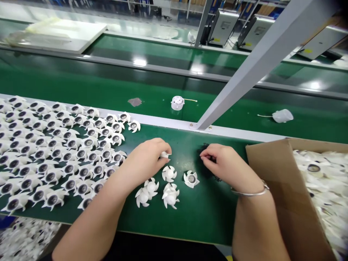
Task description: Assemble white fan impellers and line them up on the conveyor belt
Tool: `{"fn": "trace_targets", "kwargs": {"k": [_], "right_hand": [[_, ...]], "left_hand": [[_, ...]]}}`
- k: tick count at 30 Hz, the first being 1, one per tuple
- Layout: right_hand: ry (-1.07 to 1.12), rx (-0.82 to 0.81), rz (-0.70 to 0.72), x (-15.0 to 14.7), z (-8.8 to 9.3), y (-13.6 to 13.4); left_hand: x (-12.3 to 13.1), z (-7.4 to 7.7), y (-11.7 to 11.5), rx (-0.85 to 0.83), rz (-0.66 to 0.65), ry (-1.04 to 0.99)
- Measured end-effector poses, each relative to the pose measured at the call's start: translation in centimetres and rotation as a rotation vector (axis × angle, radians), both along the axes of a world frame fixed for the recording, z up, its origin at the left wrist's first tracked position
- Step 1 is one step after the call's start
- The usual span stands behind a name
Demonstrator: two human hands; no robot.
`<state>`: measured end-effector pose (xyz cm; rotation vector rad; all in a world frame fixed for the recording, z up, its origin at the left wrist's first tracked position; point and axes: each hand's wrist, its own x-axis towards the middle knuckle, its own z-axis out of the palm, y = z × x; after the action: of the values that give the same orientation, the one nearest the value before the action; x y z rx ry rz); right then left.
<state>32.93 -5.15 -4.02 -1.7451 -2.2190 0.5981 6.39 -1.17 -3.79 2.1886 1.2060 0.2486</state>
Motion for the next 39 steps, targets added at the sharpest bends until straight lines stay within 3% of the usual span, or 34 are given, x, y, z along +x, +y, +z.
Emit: {"fn": "trace_targets", "kwargs": {"k": [3, 7, 12, 19, 22, 27, 30, 34, 39], "right_hand": [[-0.094, 0.03, -0.025, -0.9, -0.5, 0.3], [-0.151, 0.109, -0.048, -1.2, -1.1, 0.8], [-0.238, 0.118, 0.009, -1.6, -1.4, 0.9], [-0.452, 0.231, -0.011, -3.0, -1.6, 0.7], [-0.365, 0.261, -0.031, -2.9, -1.9, 0.8], [-0.04, 0.265, -0.103, -3.2, -2.1, 1.1], [0.06, 0.217, -0.07, -3.5, -2.5, 1.1], [0.013, 0.256, -0.011, -3.6, -2.8, 1.2], [0.209, 0.261, -0.022, -4.6, -2.1, 1.1]], "left_hand": [[1.3, -0.9, 0.0, 0.156, -0.035, -0.093], [2.7, -1.6, -0.8, 0.29, -0.073, -0.07], [2.5, -1.0, -1.2, 0.254, -0.12, -0.08], [1.5, -0.5, -0.8, 0.045, -0.028, -0.142], [1.5, -0.7, -0.7, -0.015, 0.05, -0.214], [2.0, -1.8, -0.5, -0.046, 0.155, -0.23], [2.3, -2.3, -0.5, -0.084, 0.16, -0.247], [2.4, -2.6, -0.7, -0.071, 0.161, -0.25], [2.4, -2.6, -0.8, -0.026, 0.145, -0.213]]}}
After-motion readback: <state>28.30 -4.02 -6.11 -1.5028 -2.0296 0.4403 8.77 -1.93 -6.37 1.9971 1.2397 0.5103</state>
